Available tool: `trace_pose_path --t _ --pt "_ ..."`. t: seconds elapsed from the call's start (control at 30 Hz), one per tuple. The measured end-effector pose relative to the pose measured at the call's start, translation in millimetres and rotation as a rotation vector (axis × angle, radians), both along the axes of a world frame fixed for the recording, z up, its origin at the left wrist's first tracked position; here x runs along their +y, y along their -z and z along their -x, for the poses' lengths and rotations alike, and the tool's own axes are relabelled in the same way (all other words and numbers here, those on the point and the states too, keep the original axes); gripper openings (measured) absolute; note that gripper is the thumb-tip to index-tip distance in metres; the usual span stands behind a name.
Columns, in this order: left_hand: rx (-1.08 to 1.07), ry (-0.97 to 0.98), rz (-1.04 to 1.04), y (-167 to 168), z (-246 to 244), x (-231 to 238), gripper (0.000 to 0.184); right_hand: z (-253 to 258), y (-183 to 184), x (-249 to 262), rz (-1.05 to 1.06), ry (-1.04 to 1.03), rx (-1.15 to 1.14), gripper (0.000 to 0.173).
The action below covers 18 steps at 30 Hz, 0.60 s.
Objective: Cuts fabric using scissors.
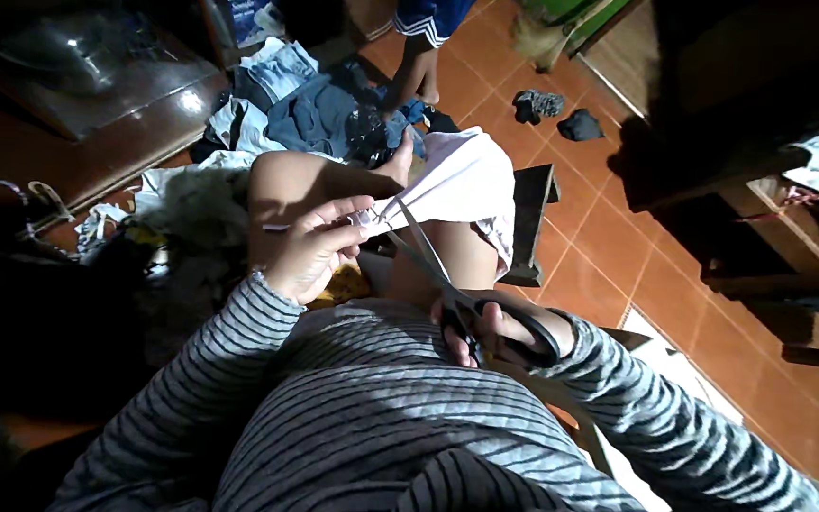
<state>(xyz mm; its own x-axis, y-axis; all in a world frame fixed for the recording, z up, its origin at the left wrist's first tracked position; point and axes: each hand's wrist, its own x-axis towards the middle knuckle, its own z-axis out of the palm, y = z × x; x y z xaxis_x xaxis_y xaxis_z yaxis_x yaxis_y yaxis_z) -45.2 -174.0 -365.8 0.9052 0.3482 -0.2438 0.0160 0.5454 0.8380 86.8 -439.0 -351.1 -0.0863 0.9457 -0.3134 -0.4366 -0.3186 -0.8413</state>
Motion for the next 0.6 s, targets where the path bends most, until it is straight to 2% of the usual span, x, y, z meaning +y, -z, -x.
trace_pose_path --t 0.17,0.37,0.5,0.6 --pt "-0.048 0.078 -0.093 -1 -1 -3 0.035 5 -2 -9 0.003 0.021 -0.057 0.065" --pt "-0.215 -0.227 -0.381 0 0 -12 0.046 21 -15 14 0.019 0.136 -0.05 0.061" --pt "-0.221 -0.225 -0.389 -4 1 -15 0.046 31 -18 39 -0.005 0.188 -0.065 0.06" --pt "-0.149 -0.156 -0.281 -8 2 -12 0.044 33 -13 43 0.008 0.207 -0.022 0.061"
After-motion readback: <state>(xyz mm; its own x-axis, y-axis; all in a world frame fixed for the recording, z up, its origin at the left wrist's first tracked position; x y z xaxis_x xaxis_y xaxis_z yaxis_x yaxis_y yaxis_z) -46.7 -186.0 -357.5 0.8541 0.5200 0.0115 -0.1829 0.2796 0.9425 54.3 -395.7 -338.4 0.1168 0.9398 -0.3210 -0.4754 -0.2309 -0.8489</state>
